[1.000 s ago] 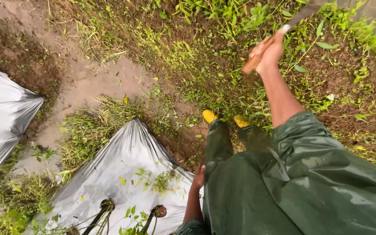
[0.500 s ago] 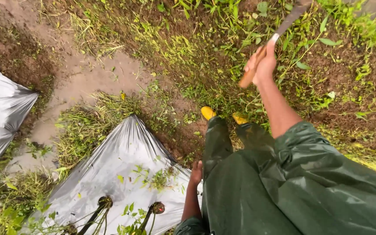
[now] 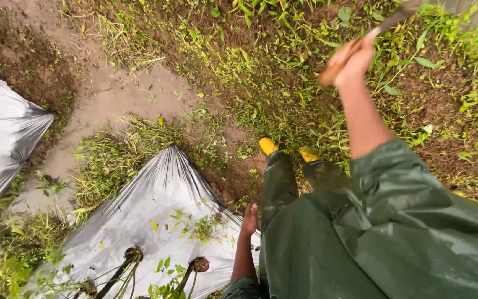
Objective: Using a sickle to cut down weeds and grass between plastic-covered crop beds in a field.
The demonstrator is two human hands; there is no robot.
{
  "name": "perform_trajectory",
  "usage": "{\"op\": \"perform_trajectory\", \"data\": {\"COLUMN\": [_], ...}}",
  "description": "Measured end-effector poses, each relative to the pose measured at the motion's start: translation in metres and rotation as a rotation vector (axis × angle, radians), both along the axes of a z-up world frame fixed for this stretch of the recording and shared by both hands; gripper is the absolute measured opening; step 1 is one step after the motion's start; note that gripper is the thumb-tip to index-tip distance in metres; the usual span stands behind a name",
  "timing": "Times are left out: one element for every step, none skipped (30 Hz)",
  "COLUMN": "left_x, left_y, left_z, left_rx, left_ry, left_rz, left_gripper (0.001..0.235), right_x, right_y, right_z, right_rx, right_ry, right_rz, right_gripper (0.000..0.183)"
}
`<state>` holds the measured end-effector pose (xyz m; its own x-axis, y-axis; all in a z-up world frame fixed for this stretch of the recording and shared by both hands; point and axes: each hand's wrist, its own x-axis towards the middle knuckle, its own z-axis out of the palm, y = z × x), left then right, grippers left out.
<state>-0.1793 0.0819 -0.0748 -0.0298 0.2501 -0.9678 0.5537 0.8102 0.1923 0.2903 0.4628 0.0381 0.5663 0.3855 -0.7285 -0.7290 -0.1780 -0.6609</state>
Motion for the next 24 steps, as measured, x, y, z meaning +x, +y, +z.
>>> {"op": "perform_trajectory", "data": {"left_x": [-0.002,-0.004,-0.005,-0.006,-0.005,-0.003,-0.002,-0.002,-0.005,-0.008,-0.011,-0.009,-0.008,-0.006,-0.006,-0.005,-0.004,-0.006,-0.006,-0.006,-0.003,0.0,-0.002,-0.003], "left_y": [-0.001,-0.003,-0.004,-0.005,-0.007,-0.007,-0.005,-0.002,-0.001,0.0,0.006,0.011,0.014,0.017,0.019,0.022,0.025,0.021,0.021,0.021,0.026,0.032,0.025,0.023], "left_z": [0.0,0.001,0.003,0.004,0.006,0.007,0.008,0.008,0.004,-0.001,-0.007,-0.007,-0.006,-0.006,-0.003,-0.001,0.002,0.004,0.004,0.005,0.003,0.001,0.007,0.013], "left_rx": [-0.009,-0.018,-0.016,-0.03,-0.046,-0.047,-0.07,-0.094,-0.094,-0.111,-0.125,-0.123,-0.11,-0.098,-0.104,-0.089,-0.077,-0.085,-0.083,-0.08,-0.07,-0.087,-0.118,-0.122], "left_ry": [-0.001,-0.001,-0.003,0.014,0.028,0.023,0.035,0.047,0.047,0.025,0.0,-0.003,-0.012,-0.022,-0.02,-0.023,-0.026,-0.024,-0.023,-0.022,-0.027,-0.028,-0.02,-0.017], "left_rz": [0.01,0.021,0.019,-0.015,-0.048,-0.051,-0.06,-0.069,-0.065,-0.049,-0.04,-0.043,-0.033,-0.022,-0.025,-0.023,-0.025,-0.032,-0.047,-0.061,-0.066,-0.087,-0.101,-0.098], "left_gripper": [0.089,0.087,0.087,0.086,0.084,0.084,0.086,0.089,0.089,0.088,0.089,0.089,0.089,0.089,0.089,0.088,0.087,0.087,0.089,0.091,0.091,0.092,0.092,0.092], "right_x": [0.019,0.038,0.023,0.008,-0.006,-0.015,-0.027,-0.039,-0.039,-0.038,-0.035,-0.028,-0.026,-0.023,-0.016,-0.008,0.001,-0.018,-0.035,-0.052,-0.05,-0.049,-0.055,-0.057], "right_y": [0.02,0.041,0.044,0.047,0.049,0.034,0.023,0.011,-0.002,-0.015,-0.027,-0.022,-0.017,-0.011,0.006,0.024,0.04,0.034,0.032,0.03,0.015,0.0,-0.023,-0.033], "right_z": [-0.009,-0.018,-0.013,-0.009,-0.004,0.004,0.012,0.019,0.009,-0.002,-0.012,-0.007,-0.004,-0.002,-0.009,-0.017,-0.025,-0.029,-0.031,-0.032,-0.026,-0.02,-0.016,-0.014], "right_rx": [0.108,0.215,0.217,0.076,-0.07,-0.071,-0.197,-0.319,-0.319,-0.21,-0.101,-0.1,-0.022,0.056,0.051,0.046,0.038,0.03,-0.125,-0.282,-0.272,-0.276,-0.288,-0.29], "right_ry": [0.027,0.054,0.053,0.01,-0.036,-0.04,-0.061,-0.083,-0.083,-0.024,0.031,0.027,-0.037,-0.098,-0.095,-0.039,0.013,0.015,-0.059,-0.131,-0.138,-0.145,-0.14,-0.136], "right_rz": [-0.193,-0.387,-0.389,-0.124,0.14,0.138,0.509,0.881,0.885,0.838,0.783,0.78,0.63,0.477,0.474,0.274,0.068,0.061,0.187,0.312,0.306,0.509,0.72,0.723], "right_gripper": [0.054,0.061,0.061,0.057,0.055,0.055,0.049,0.045,0.045,0.046,0.048,0.048,0.048,0.049,0.049,0.046,0.046,0.046,0.041,0.037,0.037,0.043,0.051,0.051]}}
